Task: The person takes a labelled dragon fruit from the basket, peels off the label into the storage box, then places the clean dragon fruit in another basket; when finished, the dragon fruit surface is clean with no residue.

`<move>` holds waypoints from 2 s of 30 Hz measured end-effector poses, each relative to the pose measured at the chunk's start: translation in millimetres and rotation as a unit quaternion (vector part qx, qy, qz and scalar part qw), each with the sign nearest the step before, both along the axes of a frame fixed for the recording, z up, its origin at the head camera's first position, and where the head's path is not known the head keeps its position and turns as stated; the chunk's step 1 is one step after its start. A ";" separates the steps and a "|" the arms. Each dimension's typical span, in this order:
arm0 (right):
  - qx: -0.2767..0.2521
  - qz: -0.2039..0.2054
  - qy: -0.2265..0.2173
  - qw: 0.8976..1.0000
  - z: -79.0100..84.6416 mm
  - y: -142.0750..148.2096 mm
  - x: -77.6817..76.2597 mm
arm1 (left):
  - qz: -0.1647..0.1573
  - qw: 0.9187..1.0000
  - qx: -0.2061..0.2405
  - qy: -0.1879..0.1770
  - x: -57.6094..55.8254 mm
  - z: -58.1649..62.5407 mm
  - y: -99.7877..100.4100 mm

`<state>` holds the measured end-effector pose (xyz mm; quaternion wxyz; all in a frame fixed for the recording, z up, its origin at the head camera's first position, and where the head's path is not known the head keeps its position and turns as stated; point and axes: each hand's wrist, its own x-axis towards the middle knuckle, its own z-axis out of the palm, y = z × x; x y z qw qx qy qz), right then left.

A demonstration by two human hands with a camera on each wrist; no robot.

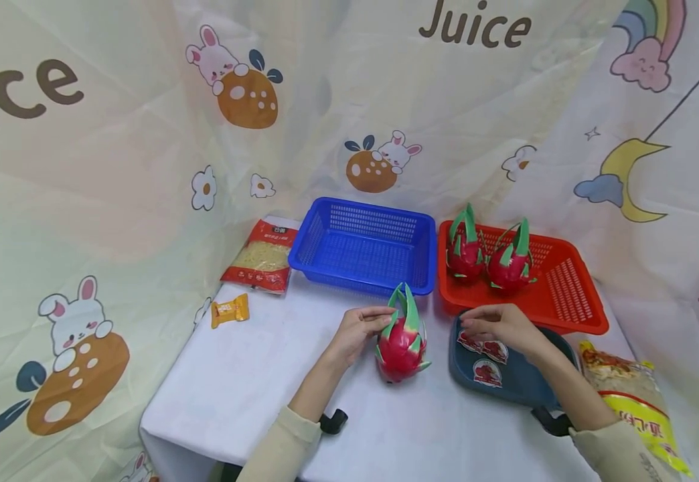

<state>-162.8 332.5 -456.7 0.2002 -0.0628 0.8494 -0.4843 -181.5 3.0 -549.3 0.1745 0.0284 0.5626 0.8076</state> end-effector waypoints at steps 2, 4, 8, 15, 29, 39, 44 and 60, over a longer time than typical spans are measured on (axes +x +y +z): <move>-0.041 0.000 -0.001 0.999 3.6 -14.0 -4.2 | 0.002 1.000 0.001 -0.001 0.3 0.7 -0.4; -0.079 -0.001 -0.010 0.997 3.7 -26.9 -8.4 | 0.002 1.000 0.000 -0.001 -0.1 -0.3 -0.5; -0.140 -0.006 -0.038 0.989 -0.5 -47.4 -15.9 | 0.001 1.000 0.000 -0.001 -0.2 -0.8 -0.8; -0.180 -0.013 -0.057 0.982 -8.2 -67.2 -21.2 | -0.006 1.000 -0.002 0.000 -0.3 0.0 -1.5; -0.177 -0.064 -0.067 0.980 -20.1 -83.0 -22.8 | -0.010 0.999 -0.032 0.006 1.2 4.1 -2.2; -0.197 -0.088 -0.100 0.971 -29.3 -85.7 -22.7 | -0.036 0.998 -0.043 0.007 -0.9 2.6 -8.0; -0.211 -0.079 -0.111 0.968 -26.5 -82.8 -20.0 | -0.034 0.999 -0.028 0.015 -3.3 4.6 -10.4; -0.305 -0.072 -0.035 0.949 38.2 -32.8 -1.0 | -0.011 0.997 0.072 -0.034 -15.6 6.1 4.6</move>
